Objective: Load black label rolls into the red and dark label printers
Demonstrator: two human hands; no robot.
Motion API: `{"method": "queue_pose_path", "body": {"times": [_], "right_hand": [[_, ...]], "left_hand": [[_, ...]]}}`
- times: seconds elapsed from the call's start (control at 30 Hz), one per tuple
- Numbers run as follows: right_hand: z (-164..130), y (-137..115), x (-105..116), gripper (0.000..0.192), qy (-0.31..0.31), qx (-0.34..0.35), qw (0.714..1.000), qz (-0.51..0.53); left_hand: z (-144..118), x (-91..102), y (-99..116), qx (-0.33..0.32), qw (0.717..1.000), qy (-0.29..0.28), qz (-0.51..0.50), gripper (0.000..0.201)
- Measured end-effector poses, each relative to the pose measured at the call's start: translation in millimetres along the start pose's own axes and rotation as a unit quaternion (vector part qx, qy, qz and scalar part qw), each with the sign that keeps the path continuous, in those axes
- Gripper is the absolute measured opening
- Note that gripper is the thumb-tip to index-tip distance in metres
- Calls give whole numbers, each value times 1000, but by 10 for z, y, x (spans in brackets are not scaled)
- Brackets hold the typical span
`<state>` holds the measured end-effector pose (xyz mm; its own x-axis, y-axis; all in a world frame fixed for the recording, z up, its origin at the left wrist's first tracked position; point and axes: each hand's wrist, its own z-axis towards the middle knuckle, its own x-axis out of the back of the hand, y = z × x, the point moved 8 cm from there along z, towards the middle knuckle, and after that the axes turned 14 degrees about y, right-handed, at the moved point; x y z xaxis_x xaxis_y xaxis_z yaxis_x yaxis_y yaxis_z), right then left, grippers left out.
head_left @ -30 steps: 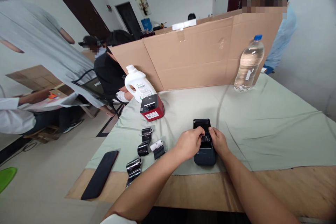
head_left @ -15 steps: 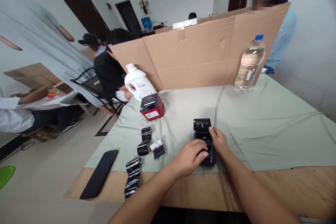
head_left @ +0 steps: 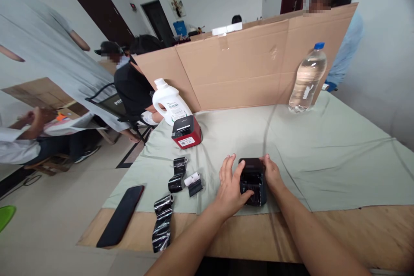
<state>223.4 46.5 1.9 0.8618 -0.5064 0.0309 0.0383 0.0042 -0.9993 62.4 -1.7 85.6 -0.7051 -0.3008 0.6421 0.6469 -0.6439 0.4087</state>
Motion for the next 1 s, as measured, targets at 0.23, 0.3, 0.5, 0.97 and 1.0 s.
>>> {"method": "queue_pose_path", "body": {"times": [0.23, 0.3, 0.5, 0.97, 1.0], "right_hand": [[-18, -21, -66, 46, -31, -12, 999, 25], [-32, -34, -73, 44, -34, -3, 999, 33], [-116, -135, -75, 43, -44, 31, 996, 69], [-229, -102, -263, 58, -153, -5, 987, 40], [-215, -103, -247, 59, -140, -3, 989, 48]], "left_hand": [[-95, -213, -324, 169, 972, -74, -146, 96], [-62, -269, -481, 257, 940, -54, -220, 89], [-99, -585, -648, 440, 792, -85, -415, 79], [-229, -551, -867, 502, 717, 48, -481, 73], [-227, -564, -853, 502, 712, 53, -488, 70]]}}
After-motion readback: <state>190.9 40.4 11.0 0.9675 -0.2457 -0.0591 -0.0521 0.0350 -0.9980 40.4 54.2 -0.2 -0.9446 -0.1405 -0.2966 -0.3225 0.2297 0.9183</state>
